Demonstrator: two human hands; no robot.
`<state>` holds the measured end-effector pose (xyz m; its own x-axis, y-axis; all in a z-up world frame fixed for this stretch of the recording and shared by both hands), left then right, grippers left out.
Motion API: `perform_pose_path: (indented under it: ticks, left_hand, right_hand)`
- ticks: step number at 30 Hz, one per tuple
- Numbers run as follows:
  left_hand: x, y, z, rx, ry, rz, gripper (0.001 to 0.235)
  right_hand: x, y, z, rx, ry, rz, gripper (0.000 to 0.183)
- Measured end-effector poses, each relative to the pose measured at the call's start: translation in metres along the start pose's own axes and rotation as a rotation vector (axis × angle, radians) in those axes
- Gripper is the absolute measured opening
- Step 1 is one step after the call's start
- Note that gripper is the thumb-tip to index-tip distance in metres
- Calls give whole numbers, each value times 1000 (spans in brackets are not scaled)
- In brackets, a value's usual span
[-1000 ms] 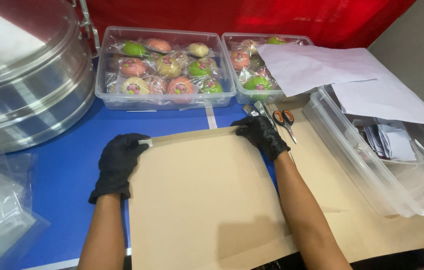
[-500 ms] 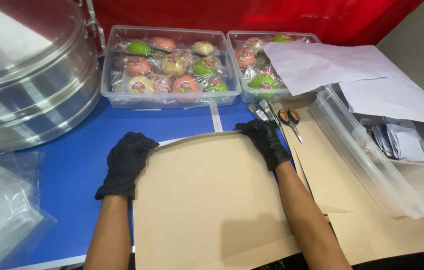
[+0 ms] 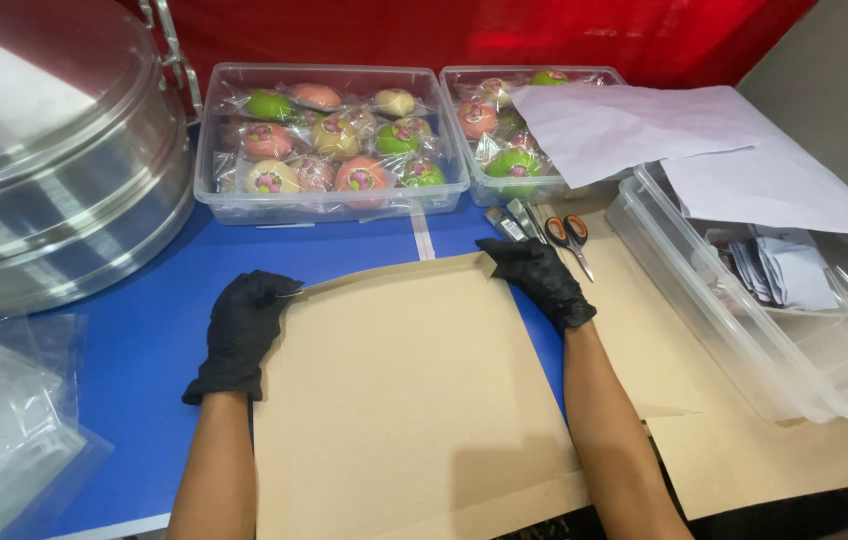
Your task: Assembling cardboard boxes by folding and stapling the corners.
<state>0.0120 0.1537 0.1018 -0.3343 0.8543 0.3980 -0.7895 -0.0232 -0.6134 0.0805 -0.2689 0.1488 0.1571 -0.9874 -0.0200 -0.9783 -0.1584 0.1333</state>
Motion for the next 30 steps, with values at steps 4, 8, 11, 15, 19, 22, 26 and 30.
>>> perform_pose_path:
  ticks: [4,8,11,15,19,22,26,30]
  left_hand:
    - [-2,1,-2,32,-9,-12,22]
    - [2,1,6,192,-40,-50,20]
    - [0,-9,53,-83,-324,-146,20]
    - [-15,-4,30,-270,-505,-219,14]
    - [-25,8,30,-579,-660,-353,31]
    - [-21,9,54,-460,-529,-428,28]
    - [-23,19,33,-184,-427,-469,24]
    - [-18,27,46,-535,-469,-308,21]
  right_hand:
    - [-10,-1,-6,216,290,35,42]
    - [-10,-37,26,507,388,41,35]
    - [-13,-25,24,588,618,117,20]
    - [2,-47,50,687,799,123,12]
    - [0,-33,51,766,1014,165,17]
    - [-6,-18,24,484,836,137,18]
    - [-22,-3,2,82,756,19,23]
    - [-51,21,-15,431,1249,-7,24]
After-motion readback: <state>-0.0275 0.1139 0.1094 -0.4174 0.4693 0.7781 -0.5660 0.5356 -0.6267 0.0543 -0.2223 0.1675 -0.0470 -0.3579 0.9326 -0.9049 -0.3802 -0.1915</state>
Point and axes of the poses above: each hand's wrist, its own y-axis away from the middle knuckle, its own x-axis out of the back of the hand, z = x × y, the point moved 8 cm from there along -y, towards the middle knuckle, and after that the axes turned 10 degrees about -x, right-handed, at the moved point
